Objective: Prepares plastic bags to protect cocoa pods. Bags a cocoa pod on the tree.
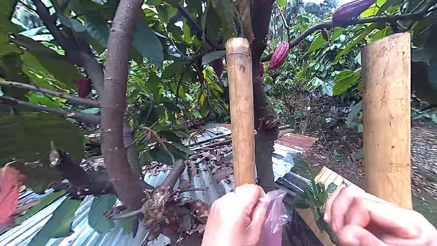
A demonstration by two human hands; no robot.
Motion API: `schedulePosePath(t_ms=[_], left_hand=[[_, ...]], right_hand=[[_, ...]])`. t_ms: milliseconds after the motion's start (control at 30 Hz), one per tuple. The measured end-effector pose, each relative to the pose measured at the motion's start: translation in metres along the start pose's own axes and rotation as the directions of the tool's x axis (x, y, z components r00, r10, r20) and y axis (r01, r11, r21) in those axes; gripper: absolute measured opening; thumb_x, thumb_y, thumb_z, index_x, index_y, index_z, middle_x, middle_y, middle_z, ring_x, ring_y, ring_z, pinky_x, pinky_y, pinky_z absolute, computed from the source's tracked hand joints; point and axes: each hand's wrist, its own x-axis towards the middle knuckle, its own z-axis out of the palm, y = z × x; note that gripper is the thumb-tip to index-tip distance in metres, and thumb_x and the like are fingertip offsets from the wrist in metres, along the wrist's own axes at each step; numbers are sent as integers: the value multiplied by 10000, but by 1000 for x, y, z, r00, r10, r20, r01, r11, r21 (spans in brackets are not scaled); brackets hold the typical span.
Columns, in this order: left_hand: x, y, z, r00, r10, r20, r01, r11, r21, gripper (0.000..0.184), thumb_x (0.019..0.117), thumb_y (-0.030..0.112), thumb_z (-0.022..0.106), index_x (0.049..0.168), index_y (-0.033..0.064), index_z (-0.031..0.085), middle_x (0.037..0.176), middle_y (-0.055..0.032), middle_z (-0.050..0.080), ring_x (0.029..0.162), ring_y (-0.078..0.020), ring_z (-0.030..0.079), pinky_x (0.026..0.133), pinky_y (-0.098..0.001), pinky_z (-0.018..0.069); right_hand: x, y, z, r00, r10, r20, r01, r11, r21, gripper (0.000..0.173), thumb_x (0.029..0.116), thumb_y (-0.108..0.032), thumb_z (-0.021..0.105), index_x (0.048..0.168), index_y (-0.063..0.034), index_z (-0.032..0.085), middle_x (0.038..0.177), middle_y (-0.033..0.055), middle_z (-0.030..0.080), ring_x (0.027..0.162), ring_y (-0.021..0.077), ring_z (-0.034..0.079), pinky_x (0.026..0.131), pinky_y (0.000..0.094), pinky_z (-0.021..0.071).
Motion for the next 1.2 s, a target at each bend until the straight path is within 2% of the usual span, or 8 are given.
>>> schedulePosePath(t_ms=[133, 333, 533, 667, 833, 967, 1067, 1200], left_hand=[[6, 17, -3, 991, 125, 40, -129, 984, 123, 144, 936, 175, 642, 833, 92, 698, 685, -42, 643, 602, -173, 638, 509, -340, 509], [17, 7, -9, 995, 95, 6, -95, 995, -16, 161, 959, 204, 638, 874, 130, 754, 795, -17, 587, 671, -90, 566, 548, -239, 456], [21, -4, 11, 999, -25, 21, 32, 899, -437, 251, 1052, 111, 487, 1034, 36, 727, 909, -6, 724, 825, -15, 663, 761, -188, 546], [13, 5, 14, 999, -30, 22, 36, 934, -354, 239, 1037, 54, 483, 1062, 7, 716, 935, -72, 736, 840, -77, 686, 789, -235, 561], [12, -2, 27, 986, 30, -163, -66, 973, -219, 381, 1084, 268, 469, 915, 13, 696, 784, -72, 681, 727, -101, 652, 671, -239, 535], [9, -2, 20, 971, 55, -233, -121, 953, -278, 712, 925, 649, 601, 1274, 30, 582, 1043, -92, 569, 785, -29, 535, 667, -159, 448], [6, 13, 16, 972, 195, -133, -228, 917, -327, 613, 833, 421, 840, 1217, -21, 658, 1108, -200, 654, 964, -166, 656, 831, -264, 549], [4, 17, 23, 960, 207, -186, -272, 844, -462, 274, 938, 126, 739, 1106, -70, 646, 928, -167, 687, 880, -125, 674, 819, -212, 548]], right_hand=[[35, 28, 6, 958, 219, 188, -95, 855, -510, 743, 853, -788, 559, 1103, -113, 741, 905, -16, 729, 823, 81, 684, 719, 329, 584], [58, 33, -15, 849, 245, 468, 20, 870, -492, 271, 1025, -262, 540, 874, -148, 733, 740, -49, 659, 665, 30, 605, 578, 258, 477], [62, 31, -8, 799, 337, 498, -74, 877, -474, 192, 939, -258, 665, 850, -98, 721, 702, -4, 653, 625, 83, 598, 568, 325, 469], [63, 36, -1, 747, 404, 529, -251, 907, -337, 322, 1007, -359, 623, 884, -75, 713, 688, -20, 616, 621, 38, 566, 577, 260, 446], [63, 41, -7, 818, 319, 478, -298, 947, -122, 201, 983, -195, 660, 837, -72, 721, 675, -61, 629, 597, -28, 558, 541, 160, 443], [66, 46, -7, 854, 404, 329, -408, 911, -60, 355, 859, -284, 801, 616, -178, 565, 527, -111, 500, 467, -35, 446, 445, 166, 331], [69, 42, 2, 850, 366, 380, -414, 909, 50, 393, 865, -254, 807, 594, -176, 534, 516, -120, 481, 464, -49, 433, 442, 152, 325], [66, 40, 20, 830, 341, 442, -456, 871, 184, 295, 873, -175, 786, 647, -173, 596, 560, -126, 539, 501, -58, 485, 466, 139, 372]])
